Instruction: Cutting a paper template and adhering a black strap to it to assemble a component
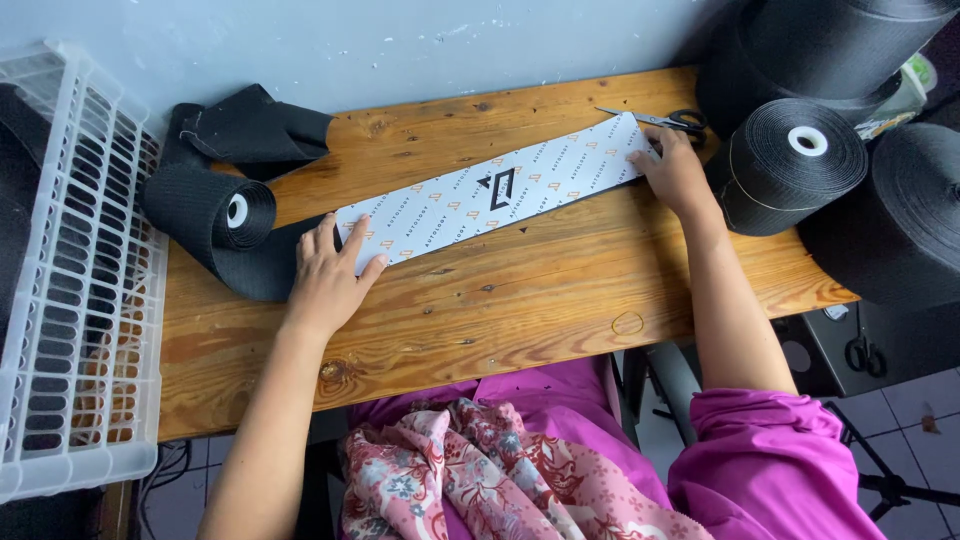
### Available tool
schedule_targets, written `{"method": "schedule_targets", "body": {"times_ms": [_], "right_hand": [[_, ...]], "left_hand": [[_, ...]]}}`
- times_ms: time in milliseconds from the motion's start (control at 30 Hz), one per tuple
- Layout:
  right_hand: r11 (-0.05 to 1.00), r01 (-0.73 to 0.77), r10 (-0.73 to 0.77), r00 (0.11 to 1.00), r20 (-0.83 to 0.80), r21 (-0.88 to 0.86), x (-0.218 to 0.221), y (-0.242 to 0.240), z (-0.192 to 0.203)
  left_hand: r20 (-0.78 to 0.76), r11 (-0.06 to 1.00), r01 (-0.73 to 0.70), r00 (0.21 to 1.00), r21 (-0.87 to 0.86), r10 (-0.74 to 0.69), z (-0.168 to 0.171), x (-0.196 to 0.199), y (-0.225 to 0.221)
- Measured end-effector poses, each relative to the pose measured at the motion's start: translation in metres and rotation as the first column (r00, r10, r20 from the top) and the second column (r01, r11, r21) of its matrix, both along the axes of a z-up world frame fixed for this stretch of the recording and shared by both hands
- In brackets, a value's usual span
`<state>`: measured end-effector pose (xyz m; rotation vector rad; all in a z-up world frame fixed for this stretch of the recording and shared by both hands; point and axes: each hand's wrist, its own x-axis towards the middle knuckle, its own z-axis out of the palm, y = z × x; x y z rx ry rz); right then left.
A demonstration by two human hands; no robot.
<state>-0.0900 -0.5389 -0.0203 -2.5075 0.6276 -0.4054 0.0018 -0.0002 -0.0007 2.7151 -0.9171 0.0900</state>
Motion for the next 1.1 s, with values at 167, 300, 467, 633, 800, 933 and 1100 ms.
{"method": "schedule_targets", "body": {"times_ms": [167, 300, 467, 633, 800, 933, 1100], "right_hand": [[0.979, 0.09, -0.101, 0.994, -0.051, -0.181, 0.026, -0.016, -0.025], [0.982, 0.128, -0.149, 0.978, -0.147, -0.139, 0.028, -0.006, -0.002], [0.993, 0.111, -0.11, 0.994, -0.021, 0.046, 0.017, 0.011, 0.017], [0.976, 0.103, -0.126, 0.986, 0.113, 0.191, 0.008, 0.023, 0.012], [0.987, 0.071, -0.104, 0.965, 0.241, 0.143, -0.001, 0.048, 0.031], [0.992, 0.049, -0.079, 0.958, 0.274, 0.116, -0.004, 0.049, 0.034], [0.985, 0.076, -0.113, 0.961, 0.253, 0.153, -0.006, 0.048, 0.035]], "left_hand": [[0.0, 1.0, -0.005, 1.0, -0.011, 0.005, 0.0, 0.001, -0.001], [-0.029, 1.0, -0.016, 0.999, -0.008, 0.016, 0.003, -0.001, -0.001], [-0.013, 1.0, -0.016, 1.0, 0.001, 0.016, 0.002, 0.0, -0.001], [-0.021, 1.0, -0.014, 1.0, -0.002, 0.014, 0.005, -0.002, -0.002], [-0.025, 1.0, -0.007, 1.0, -0.02, 0.006, 0.005, -0.003, -0.001], [-0.021, 1.0, -0.004, 1.0, -0.019, 0.003, 0.004, -0.002, 0.0], [-0.049, 0.999, -0.007, 0.999, -0.036, 0.005, 0.005, -0.002, 0.001]]}}
